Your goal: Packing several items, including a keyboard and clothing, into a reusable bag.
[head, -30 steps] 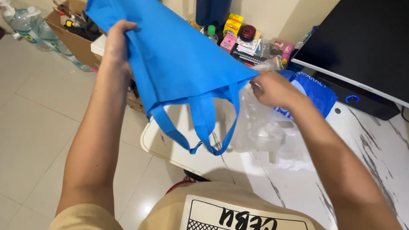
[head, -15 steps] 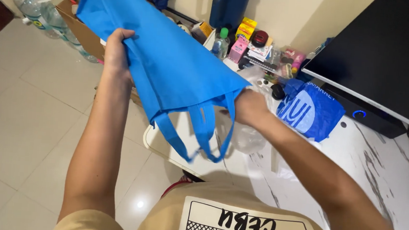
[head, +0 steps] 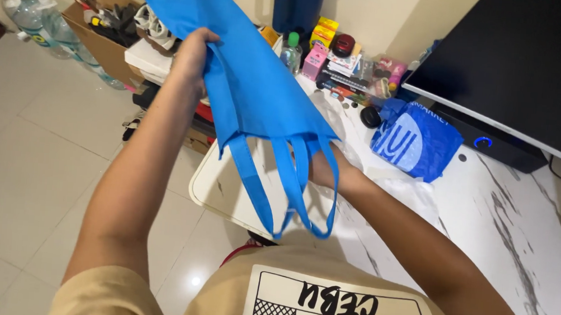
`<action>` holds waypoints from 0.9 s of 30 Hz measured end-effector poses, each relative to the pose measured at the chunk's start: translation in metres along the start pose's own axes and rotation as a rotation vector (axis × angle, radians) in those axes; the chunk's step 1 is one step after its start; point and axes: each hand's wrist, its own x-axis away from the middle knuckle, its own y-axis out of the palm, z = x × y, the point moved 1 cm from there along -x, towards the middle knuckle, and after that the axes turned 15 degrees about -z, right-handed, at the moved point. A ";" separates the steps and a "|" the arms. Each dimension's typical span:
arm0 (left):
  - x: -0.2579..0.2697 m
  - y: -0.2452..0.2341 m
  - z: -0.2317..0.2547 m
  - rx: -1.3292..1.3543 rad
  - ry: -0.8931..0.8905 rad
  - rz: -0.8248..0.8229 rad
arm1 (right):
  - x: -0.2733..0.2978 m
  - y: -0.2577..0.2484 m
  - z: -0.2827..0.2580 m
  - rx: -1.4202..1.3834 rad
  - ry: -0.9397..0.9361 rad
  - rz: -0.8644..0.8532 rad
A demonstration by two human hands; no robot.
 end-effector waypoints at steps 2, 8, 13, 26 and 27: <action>0.011 0.010 0.007 -0.001 -0.001 0.018 | 0.018 -0.040 -0.048 -0.172 -0.009 0.032; 0.020 0.009 0.011 -0.045 0.017 0.107 | 0.068 -0.045 -0.017 0.242 -0.136 0.025; 0.016 0.013 0.003 -0.011 -0.033 0.136 | 0.094 -0.082 0.024 -0.144 0.381 -0.165; -0.020 0.026 -0.026 0.240 -0.018 0.083 | 0.072 -0.038 0.040 0.299 0.334 -0.080; -0.021 0.027 -0.027 0.248 -0.001 0.060 | 0.070 -0.033 0.032 0.301 0.223 0.027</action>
